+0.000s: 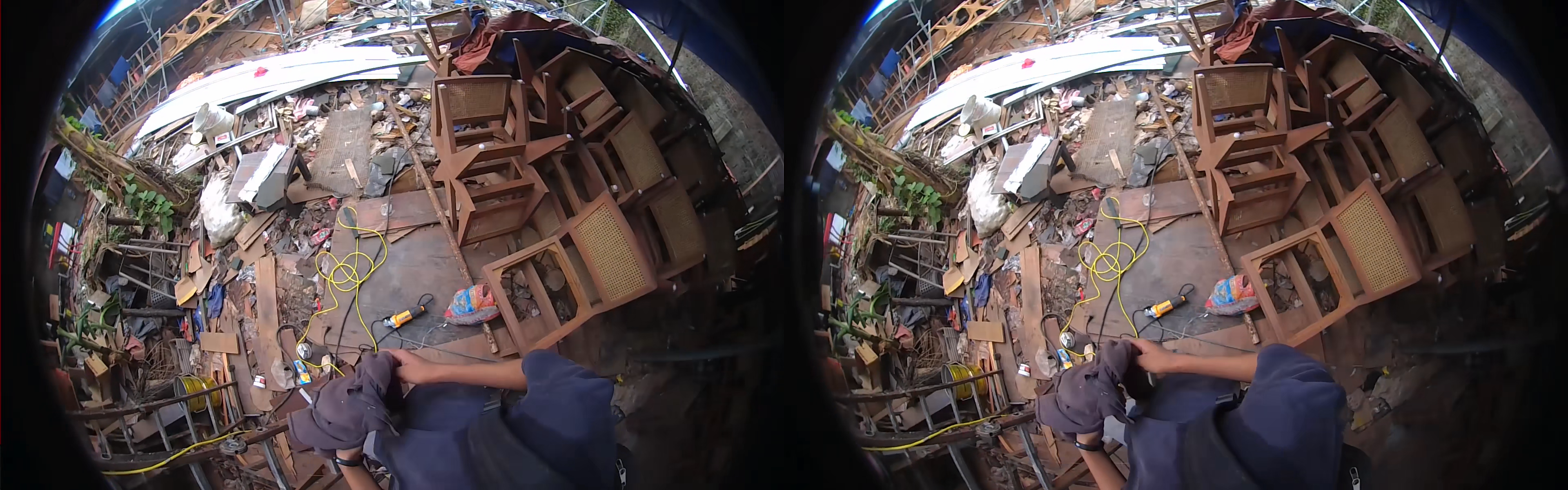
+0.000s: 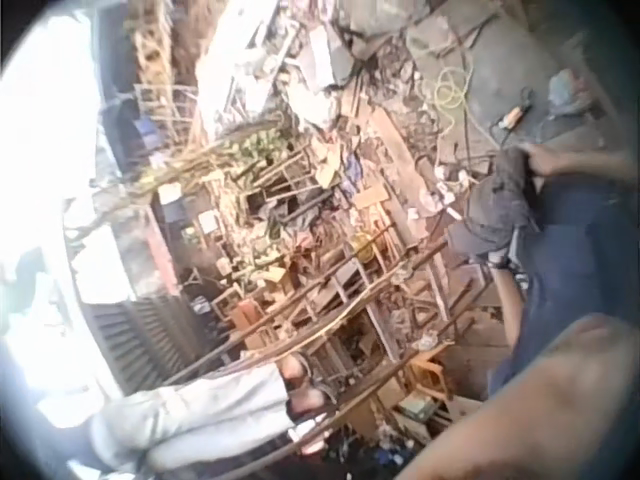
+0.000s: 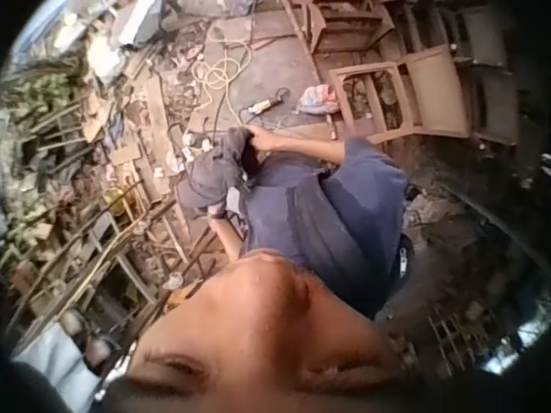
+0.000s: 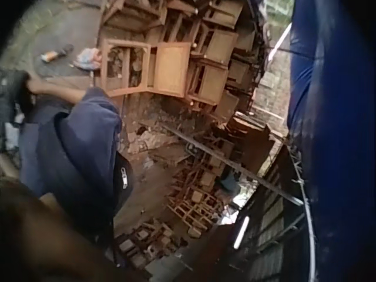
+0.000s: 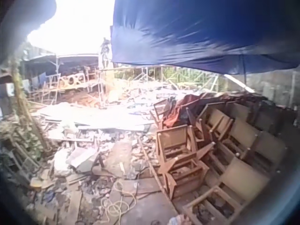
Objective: The person holds and stabilizes a ladder by hand, holds a measuring tape, and supports the ladder while another person works from it.
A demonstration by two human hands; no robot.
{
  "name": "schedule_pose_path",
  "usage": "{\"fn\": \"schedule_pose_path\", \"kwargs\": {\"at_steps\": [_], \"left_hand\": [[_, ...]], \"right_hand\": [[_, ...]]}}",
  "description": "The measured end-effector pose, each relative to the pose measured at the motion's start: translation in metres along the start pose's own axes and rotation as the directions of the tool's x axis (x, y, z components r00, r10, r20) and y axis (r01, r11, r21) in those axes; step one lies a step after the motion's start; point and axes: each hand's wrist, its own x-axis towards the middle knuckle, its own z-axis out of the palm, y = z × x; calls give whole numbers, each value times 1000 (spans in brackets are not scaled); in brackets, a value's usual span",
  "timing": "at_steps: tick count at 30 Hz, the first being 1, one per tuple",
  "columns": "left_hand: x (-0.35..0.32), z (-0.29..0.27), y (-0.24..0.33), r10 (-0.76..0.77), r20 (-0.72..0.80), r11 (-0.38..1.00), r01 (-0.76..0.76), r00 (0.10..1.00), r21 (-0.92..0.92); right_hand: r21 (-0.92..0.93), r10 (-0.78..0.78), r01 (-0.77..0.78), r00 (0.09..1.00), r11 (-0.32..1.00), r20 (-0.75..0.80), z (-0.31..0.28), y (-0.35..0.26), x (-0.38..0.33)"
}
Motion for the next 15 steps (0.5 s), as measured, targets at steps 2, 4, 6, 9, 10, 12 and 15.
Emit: {"fn": "schedule_pose_path", "kwargs": {"at_steps": [2, 4, 6, 9, 10, 12, 15], "left_hand": [[7, 12, 11, -283, 166, 875, 325, 945, -358], [7, 12, 18, -597, 398, 407, 690, 697, -598], [-13, 3, 6, -718, 377, 291, 744, 585, -601], [-46, -49, -35, -790, 227, 268, 655, 569, -707], [-44, -74, -45, -818, 99, 338, 614, 566, -713], [-20, -121, 45, -820, -121, 485, 566, 559, -667], [-23, -203, 42, -653, -383, 741, 448, 653, -499]], "right_hand": [[114, 146, -119, 953, 986, -264, -32, -12, -15], [106, 134, -98, 895, 990, -425, -63, -10, -30], [1, 115, -142, 798, 990, -591, -109, 16, -36], [-40, 77, -181, 594, 983, -800, -169, 3, -20], [-133, -31, -155, 529, 979, -848, -199, -10, -12], [-364, -284, -128, 415, 922, -864, -256, -65, -4], [-429, -383, -147, 264, 891, -885, -389, -141, 29]]}}
